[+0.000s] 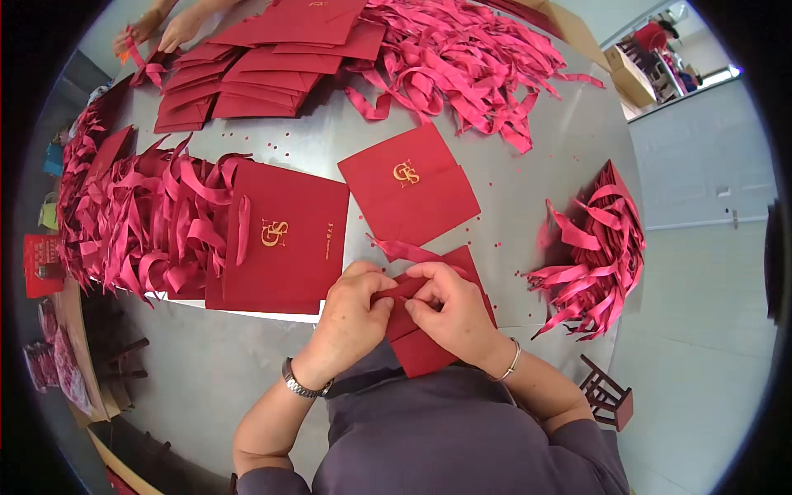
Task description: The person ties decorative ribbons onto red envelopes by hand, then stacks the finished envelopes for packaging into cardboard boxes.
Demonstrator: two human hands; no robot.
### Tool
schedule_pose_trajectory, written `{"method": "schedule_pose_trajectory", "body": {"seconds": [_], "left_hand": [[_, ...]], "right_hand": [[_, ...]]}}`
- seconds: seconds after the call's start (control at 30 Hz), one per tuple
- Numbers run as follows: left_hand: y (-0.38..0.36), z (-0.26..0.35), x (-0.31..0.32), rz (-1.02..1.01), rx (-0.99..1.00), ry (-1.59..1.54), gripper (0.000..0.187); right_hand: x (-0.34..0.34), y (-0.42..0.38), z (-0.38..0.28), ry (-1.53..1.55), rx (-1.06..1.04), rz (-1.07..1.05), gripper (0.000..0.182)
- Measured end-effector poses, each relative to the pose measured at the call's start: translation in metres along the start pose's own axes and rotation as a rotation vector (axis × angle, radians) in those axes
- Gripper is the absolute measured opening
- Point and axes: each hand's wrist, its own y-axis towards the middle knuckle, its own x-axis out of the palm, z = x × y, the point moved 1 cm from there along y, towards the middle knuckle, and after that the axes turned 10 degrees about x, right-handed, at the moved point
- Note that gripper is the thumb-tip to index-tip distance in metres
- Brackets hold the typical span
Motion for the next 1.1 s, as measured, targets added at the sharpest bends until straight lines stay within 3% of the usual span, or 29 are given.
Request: {"method": "schedule_pose_trajectory", "body": {"seconds": [0.37,0.53,0.67,0.87,1.1], "left_hand": [[-0.002,0.001,0.001,0.015,0.016,0.015,0.012],[-0.006,0.003,0.005,0.051,0.137,0.106,0.012],[-0.009,0.005,0.007,0.096,0.159,0.146,0.012],[-0.006,0.000,0.004,0.050,0.009,-0.005,0.014],[-0.009,-0.001,0.006,0.091,-0.003,-0.032,0.015]], "right_hand": [[-0.001,0.011,-0.009,-0.174,0.030,-0.053,0.026],[0.009,0.007,-0.006,-0.454,-0.301,0.118,0.028],[0.010,0.002,-0.006,-0.371,-0.287,0.139,0.029],[0.001,0.001,-0.003,-0.187,-0.141,0.097,0.033],[-0.006,0.012,-0.006,-0.192,-0.062,-0.070,0.037]]}}
